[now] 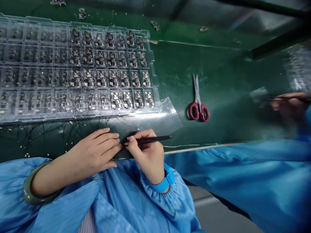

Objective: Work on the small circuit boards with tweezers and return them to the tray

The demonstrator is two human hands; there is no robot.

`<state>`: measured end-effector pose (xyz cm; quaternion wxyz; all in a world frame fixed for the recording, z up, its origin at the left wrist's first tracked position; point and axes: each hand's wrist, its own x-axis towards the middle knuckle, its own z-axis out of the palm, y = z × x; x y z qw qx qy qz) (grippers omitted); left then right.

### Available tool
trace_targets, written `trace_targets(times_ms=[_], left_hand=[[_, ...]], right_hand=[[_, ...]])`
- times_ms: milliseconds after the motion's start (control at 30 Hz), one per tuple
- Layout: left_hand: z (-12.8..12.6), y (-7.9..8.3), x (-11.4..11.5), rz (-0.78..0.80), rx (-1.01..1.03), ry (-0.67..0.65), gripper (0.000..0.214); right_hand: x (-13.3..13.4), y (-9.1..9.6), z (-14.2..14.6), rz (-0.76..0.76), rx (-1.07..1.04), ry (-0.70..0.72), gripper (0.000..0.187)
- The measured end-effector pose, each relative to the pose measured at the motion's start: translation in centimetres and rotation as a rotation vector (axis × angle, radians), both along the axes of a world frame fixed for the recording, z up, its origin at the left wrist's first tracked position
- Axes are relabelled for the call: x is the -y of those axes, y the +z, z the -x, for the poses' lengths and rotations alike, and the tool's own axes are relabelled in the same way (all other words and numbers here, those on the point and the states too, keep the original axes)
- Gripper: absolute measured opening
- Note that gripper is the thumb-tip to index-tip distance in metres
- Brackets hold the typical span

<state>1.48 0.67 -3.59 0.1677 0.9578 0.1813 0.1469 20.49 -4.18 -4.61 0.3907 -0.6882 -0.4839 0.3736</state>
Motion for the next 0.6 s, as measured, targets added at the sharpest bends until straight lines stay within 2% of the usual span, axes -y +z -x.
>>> trace_targets(times_ms=[133,233,333,500,600], left_hand=[[0.03,-0.17,0.09,0.014,0.004,0.011,0.037],[0.06,-0.25,0.10,0.011,0.012,0.008,0.037],[0.08,-0.25,0.09,0.011,0.019,0.007,0.035],[0.06,-0.18,0.08,0.011,0.026,0.020,0.033],[0.06,-0.13,0.06,0.017,0.028,0.018,0.034]], right_hand=[[-0.08,0.05,-0.02,0.040,-0.095,-0.025,0.013],[-0.07,0.01,0.05,0.029,-0.058,-0.052,0.013],[-0.12,0.07,-0.01,0.026,-0.035,-0.023,0.013],[-0.17,0.21,-0.14,0.042,-0.171,-0.052,0.013],[-0.07,0.12,-0.01,0.021,-0.107,-0.067,0.014]])
